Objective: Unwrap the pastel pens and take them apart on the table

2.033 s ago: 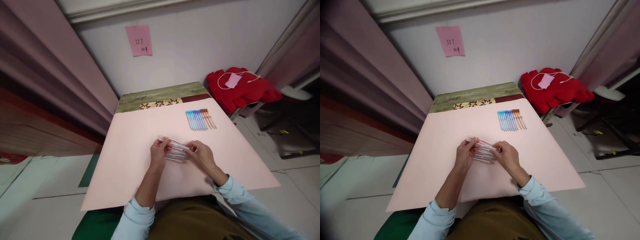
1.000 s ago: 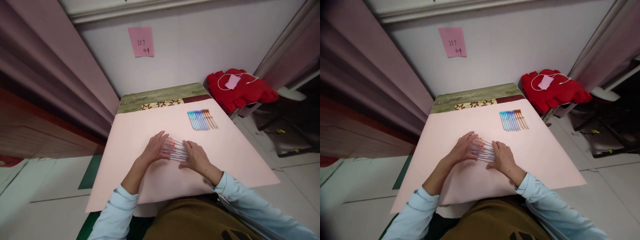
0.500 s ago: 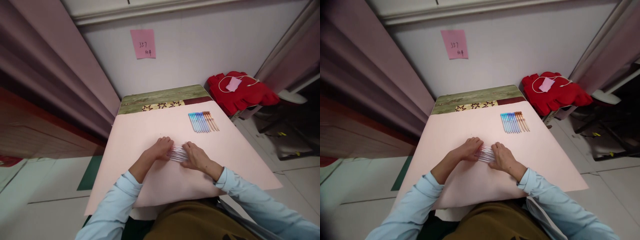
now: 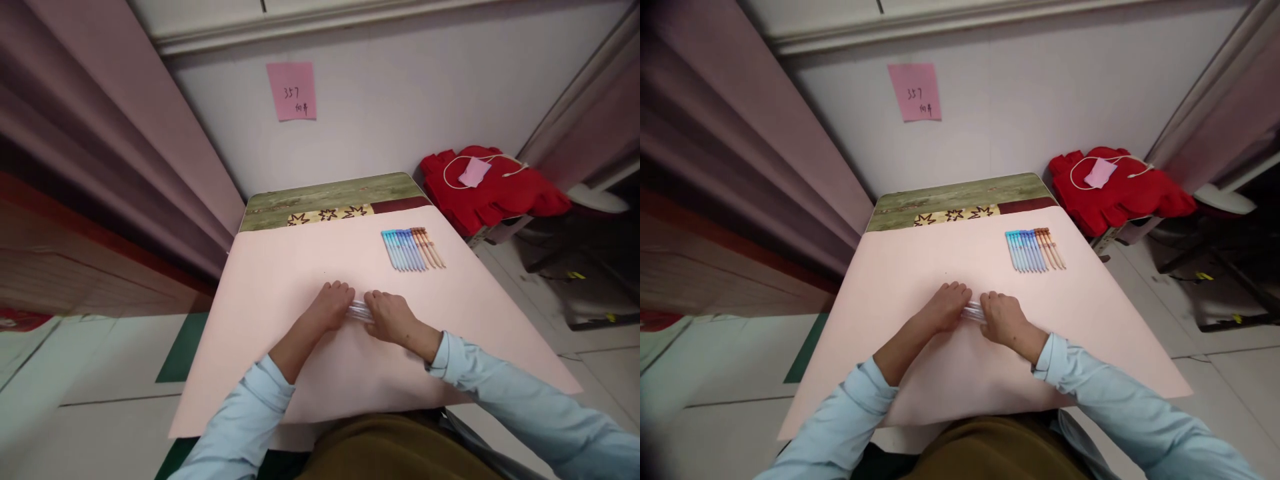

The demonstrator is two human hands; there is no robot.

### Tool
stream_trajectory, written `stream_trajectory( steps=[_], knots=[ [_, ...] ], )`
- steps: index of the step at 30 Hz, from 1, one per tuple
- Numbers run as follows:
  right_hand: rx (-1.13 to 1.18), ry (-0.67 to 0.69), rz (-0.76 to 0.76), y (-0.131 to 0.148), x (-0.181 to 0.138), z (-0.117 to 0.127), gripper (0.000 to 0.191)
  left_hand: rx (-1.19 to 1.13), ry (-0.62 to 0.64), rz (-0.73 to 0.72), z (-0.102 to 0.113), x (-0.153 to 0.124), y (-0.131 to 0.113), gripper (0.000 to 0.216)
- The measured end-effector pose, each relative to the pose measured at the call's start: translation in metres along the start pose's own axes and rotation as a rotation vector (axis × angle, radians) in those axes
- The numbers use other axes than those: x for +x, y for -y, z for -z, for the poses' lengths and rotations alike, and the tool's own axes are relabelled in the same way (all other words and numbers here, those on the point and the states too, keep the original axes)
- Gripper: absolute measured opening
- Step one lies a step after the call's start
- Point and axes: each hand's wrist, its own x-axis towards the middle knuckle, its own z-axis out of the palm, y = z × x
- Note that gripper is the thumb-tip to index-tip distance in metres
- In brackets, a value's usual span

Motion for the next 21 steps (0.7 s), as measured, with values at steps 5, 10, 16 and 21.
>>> stream_trajectory(
  steps=[5, 10, 16, 21],
  knots=[
    [0.001, 0.01, -0.025, 0.0, 0.007, -0.001, 0.037, 0.011, -0.004, 0.035, -0.001, 0.004, -0.001, 0.019],
    [-0.014, -0.026, 0.025, -0.011, 0.018, -0.001, 0.033, -0.01, 0.0, 0.078, 0.001, 0.007, 0.002, 0.02],
    [-0.049, -0.057, 0.111, -0.009, 0.051, 0.013, 0.037, 0.011, -0.057, 0.171, 0.002, -0.001, 0.038, 0.025],
    [-0.085, -0.095, 0.189, 0.01, 0.103, 0.031, 0.039, -0.005, -0.106, 0.303, 0.004, -0.011, 0.089, 0.03]
  ],
)
